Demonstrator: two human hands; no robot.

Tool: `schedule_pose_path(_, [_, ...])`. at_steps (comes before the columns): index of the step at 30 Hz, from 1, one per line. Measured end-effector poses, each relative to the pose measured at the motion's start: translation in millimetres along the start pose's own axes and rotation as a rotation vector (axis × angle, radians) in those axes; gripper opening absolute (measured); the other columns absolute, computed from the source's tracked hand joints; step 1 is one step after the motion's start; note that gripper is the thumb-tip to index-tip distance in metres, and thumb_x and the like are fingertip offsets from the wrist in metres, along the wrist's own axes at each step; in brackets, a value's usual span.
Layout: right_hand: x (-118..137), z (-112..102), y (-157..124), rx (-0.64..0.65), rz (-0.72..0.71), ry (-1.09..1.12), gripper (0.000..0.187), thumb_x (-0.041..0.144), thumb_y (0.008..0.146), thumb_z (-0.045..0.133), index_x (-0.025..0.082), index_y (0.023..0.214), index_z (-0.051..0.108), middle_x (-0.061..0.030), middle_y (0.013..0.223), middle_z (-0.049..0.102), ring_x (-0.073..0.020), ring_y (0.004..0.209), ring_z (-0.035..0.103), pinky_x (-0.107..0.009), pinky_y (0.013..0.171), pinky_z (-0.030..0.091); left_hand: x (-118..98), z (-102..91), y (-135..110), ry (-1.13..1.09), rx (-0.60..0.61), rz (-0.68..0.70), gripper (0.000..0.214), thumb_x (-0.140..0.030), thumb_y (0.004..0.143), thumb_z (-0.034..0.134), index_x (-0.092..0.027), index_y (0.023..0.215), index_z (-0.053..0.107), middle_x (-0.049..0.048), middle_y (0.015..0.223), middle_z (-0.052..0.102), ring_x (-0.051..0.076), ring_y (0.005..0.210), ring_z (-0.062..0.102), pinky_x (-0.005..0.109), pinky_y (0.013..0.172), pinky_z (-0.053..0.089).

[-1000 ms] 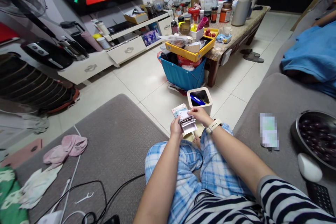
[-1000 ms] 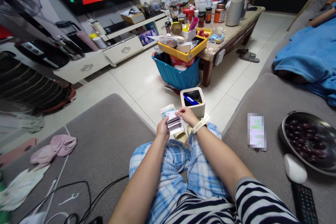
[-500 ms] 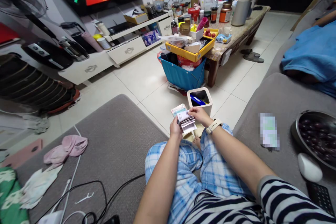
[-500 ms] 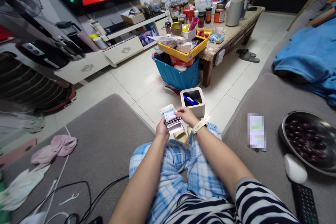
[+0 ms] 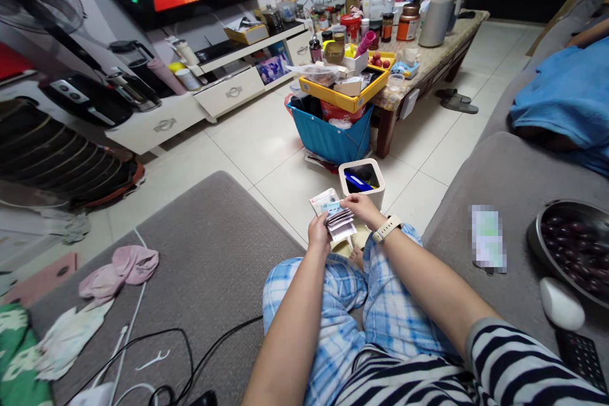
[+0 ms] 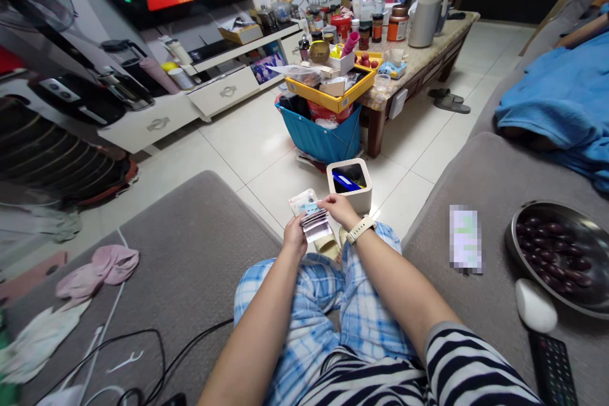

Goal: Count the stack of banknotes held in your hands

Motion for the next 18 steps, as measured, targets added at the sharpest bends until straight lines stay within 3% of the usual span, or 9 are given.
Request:
schedule_pose_path(5, [2,2,-1,0.032,-0.011,-0.013,0.027,0.04,0.062,0.069,0.018,0.062,0.053,0.0031,0.06,0.051,-0.013,0.06,0.045,-0.028,0.064,0.035,1,-0.5,1,0.001,-0.005,-0.011,0.018,-0.015,0.072,0.065,-0.011,0.089,0.067,0.0071,0.08,0.072,0.018,0.071,0.069,0.03,0.073,0.054])
schedule_pose_path(12, [1,6,-1,0.047,-0.001,-0.004,0.028,0.042,0.062,0.068,0.019,0.063,0.052,0.0031,0.057,0.049,-0.0128,0.057,0.043,-0.027,0.06,0.033,4,-7.5,4,-0.038,-0.07,-0.052,0.022,-0.027,0.083,0.058,-0.01,0.092,0.068,0.0087,0.077,0.071,0.021,0.075,0.07,0.031,0.072,0.056])
schedule_pose_path(18, [4,12,-3,0.113,0.001,0.044,0.031,0.045,0.062,0.068,0.019,0.064,0.051,0.0032,0.057,0.048,-0.0118,0.054,0.041,-0.027,0.055,0.031,4,-9.4,3,-0.059,-0.103,-0.077,0.026,-0.03,0.083,0.06,-0.01,0.098,0.068,0.0092,0.078,0.072,0.021,0.071,0.07,0.032,0.07,0.057])
Point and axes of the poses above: each hand's wrist, its own y-axis towards the middle knuckle, its own z-axis out of the palm, x = y × z, the point moved 6 cm from there along y, towards the middle knuckle
